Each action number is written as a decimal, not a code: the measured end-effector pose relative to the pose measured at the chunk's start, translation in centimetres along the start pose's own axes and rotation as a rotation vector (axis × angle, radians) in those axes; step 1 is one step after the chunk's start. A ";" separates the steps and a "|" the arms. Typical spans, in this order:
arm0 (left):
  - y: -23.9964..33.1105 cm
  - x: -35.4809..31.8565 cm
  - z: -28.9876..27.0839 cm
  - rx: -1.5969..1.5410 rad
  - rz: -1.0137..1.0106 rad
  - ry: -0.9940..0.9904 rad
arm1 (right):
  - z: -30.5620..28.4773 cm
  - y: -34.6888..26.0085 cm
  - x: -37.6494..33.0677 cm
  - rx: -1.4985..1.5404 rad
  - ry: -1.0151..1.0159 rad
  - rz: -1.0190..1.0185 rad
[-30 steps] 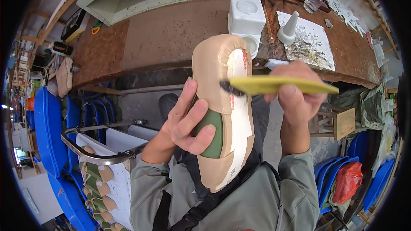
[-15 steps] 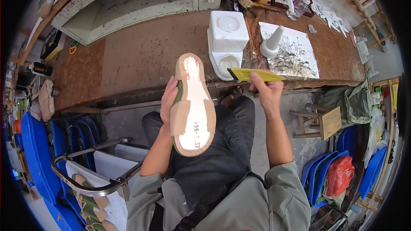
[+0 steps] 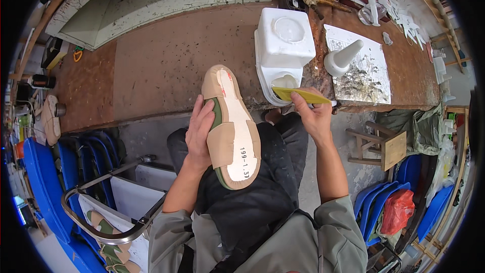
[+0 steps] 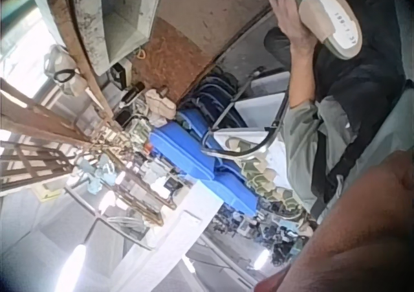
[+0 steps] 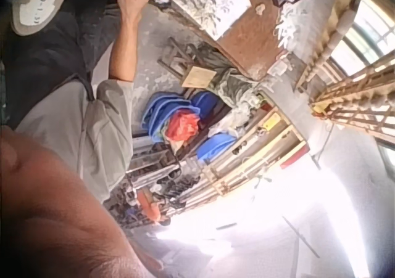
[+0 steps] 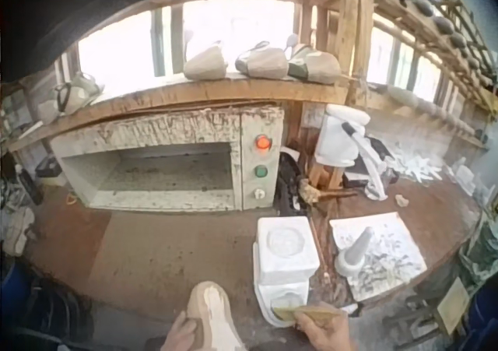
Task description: Applying adhesive to the sole and edges of a shoe upper using a brush.
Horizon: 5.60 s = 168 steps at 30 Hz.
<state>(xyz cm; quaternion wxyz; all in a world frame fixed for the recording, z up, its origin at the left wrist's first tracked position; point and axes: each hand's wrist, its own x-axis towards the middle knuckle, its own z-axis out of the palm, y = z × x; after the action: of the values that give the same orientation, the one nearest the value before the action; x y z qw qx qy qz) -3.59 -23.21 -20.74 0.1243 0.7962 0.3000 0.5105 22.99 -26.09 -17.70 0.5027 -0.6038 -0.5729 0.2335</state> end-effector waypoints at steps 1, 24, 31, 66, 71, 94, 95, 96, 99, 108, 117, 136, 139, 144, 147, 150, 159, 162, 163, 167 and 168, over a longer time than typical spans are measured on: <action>0.1 0.4 -0.2 0.039 0.029 0.002 | 0.0 -0.2 0.1 0.086 -0.011 0.149; 6.2 4.9 -3.3 0.163 0.351 0.140 | -3.3 -15.2 -4.4 0.364 -0.116 -0.247; 7.9 4.4 -4.5 0.149 0.350 0.134 | -3.8 -16.2 -6.8 0.424 -0.122 -0.297; 11.1 3.7 -6.1 0.137 0.169 -0.026 | -5.5 -17.1 -9.5 0.589 -0.252 -0.456; 11.8 3.5 -6.2 0.056 0.069 -0.124 | -5.6 -16.8 -9.6 0.613 -0.224 -0.498; 15.1 2.9 -5.7 -0.525 -0.489 -0.644 | -6.8 -16.5 -8.9 0.621 -0.182 -0.407; 15.2 2.9 -5.7 -0.537 -0.533 -0.689 | -6.9 -16.4 -8.9 0.626 -0.177 -0.399; 15.2 2.9 -5.7 -0.549 -0.578 -0.733 | -6.9 -16.3 -9.0 0.625 -0.177 -0.397; 15.4 2.9 -5.4 -0.592 -0.577 -0.718 | -7.0 -16.1 -9.0 0.632 -0.160 -0.378; 15.1 2.7 -4.8 -0.749 -0.574 -0.818 | -7.3 -15.4 -9.0 0.656 -0.147 -0.379; 15.4 2.9 -4.6 -1.020 -0.810 -0.882 | -7.4 -14.6 -9.1 0.653 -0.096 -0.397; 15.7 3.7 -4.5 -1.188 -0.897 -0.958 | -7.6 -13.6 -9.7 0.641 -0.068 -0.525; 15.6 3.7 -4.6 -1.194 -0.860 -0.968 | -7.5 -13.8 -10.0 0.690 -0.004 -0.430; 15.4 3.6 -4.4 -1.248 -0.861 -1.008 | -8.1 -13.2 -10.1 0.696 -0.026 -0.460; 15.5 3.5 -4.3 -1.310 -0.900 -0.993 | -8.2 -13.4 -9.6 0.668 -0.049 -0.461; 15.4 3.7 -4.5 -1.268 -0.868 -1.018 | -7.9 -14.1 -8.8 0.727 0.034 -0.421; 15.3 4.0 -4.9 -1.294 -0.898 -0.977 | -8.5 -13.3 -8.9 0.766 -0.195 -0.563; 15.2 4.1 -5.0 -1.258 -0.907 -1.009 | -8.6 -13.9 -8.7 0.839 -0.161 -0.436; 15.2 3.9 -5.0 -1.256 -0.902 -1.014 | -8.7 -14.1 -8.4 0.835 -0.182 -0.419; 15.1 3.6 -5.3 -0.958 -0.738 -0.932 | -8.5 -14.9 -7.3 0.803 -0.192 -0.432; 15.2 3.8 -5.5 -0.813 -0.660 -0.918 | -8.5 -15.1 -7.1 0.802 -0.194 -0.435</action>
<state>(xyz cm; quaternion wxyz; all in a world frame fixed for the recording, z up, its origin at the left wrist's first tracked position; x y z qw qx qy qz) -2.01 -33.50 -7.79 0.6755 0.6890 0.2286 0.1294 21.68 -38.00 -3.34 0.6777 -0.2028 -0.5953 0.3811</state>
